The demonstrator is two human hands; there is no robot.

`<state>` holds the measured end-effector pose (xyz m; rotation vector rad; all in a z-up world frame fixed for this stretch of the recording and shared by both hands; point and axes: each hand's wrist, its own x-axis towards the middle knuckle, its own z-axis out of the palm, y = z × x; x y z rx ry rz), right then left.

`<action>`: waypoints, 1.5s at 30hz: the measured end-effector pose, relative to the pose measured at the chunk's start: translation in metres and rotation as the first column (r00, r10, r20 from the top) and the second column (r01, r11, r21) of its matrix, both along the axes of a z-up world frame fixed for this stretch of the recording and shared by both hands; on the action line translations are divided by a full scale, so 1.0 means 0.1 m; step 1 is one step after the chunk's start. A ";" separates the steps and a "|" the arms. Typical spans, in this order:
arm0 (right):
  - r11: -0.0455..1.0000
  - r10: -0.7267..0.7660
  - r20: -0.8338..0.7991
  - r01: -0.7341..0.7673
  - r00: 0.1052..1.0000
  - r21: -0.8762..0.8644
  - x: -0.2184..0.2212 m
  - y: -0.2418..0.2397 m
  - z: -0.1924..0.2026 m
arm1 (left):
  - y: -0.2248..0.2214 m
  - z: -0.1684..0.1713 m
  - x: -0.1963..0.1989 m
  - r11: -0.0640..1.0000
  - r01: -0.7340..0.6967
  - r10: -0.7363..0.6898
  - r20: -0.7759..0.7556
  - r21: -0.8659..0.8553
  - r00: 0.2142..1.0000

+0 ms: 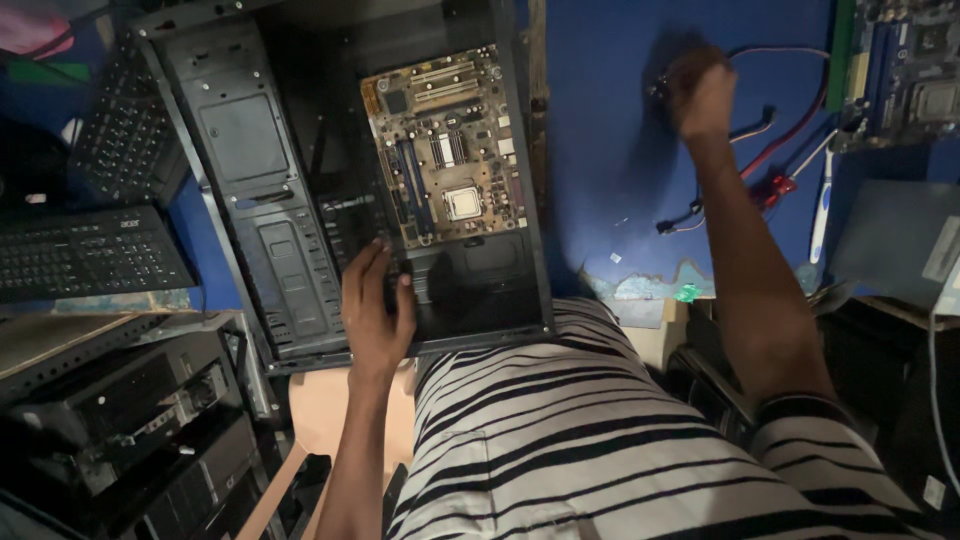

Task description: The person works inside an open desktop computer case, using a screwdriver to tighten screws on the motherboard and adjusting internal components. They briefly pause to answer a phone call before resuming the repair.

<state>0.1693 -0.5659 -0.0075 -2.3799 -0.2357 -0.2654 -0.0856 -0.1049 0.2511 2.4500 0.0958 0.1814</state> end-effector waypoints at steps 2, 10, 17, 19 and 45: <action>0.691 -0.028 -0.322 0.251 0.946 0.678 0.15 0.00 -0.06 | 0.00 0.00 0.00 1.000 0.000 0.000 0.000 0.002 1.000; 0.982 -0.140 -0.193 0.161 0.971 0.098 0.06 -0.04 -0.04 | 0.01 -0.03 0.00 1.000 0.005 -0.005 0.004 0.003 1.000; 0.996 -0.089 -0.122 0.092 0.989 0.017 0.03 0.07 0.19 | 0.01 0.00 -0.02 1.000 0.002 -0.002 0.024 -0.015 1.000; 0.992 -0.102 -0.075 0.097 0.992 -0.076 0.04 0.03 0.09 | 0.01 0.02 -0.02 1.000 0.009 -0.008 0.039 -0.021 0.999; -0.393 0.717 0.065 0.325 0.694 0.860 -1.74 1.74 2.99 | -1.12 0.87 0.55 0.894 0.388 -0.246 0.475 -0.226 0.845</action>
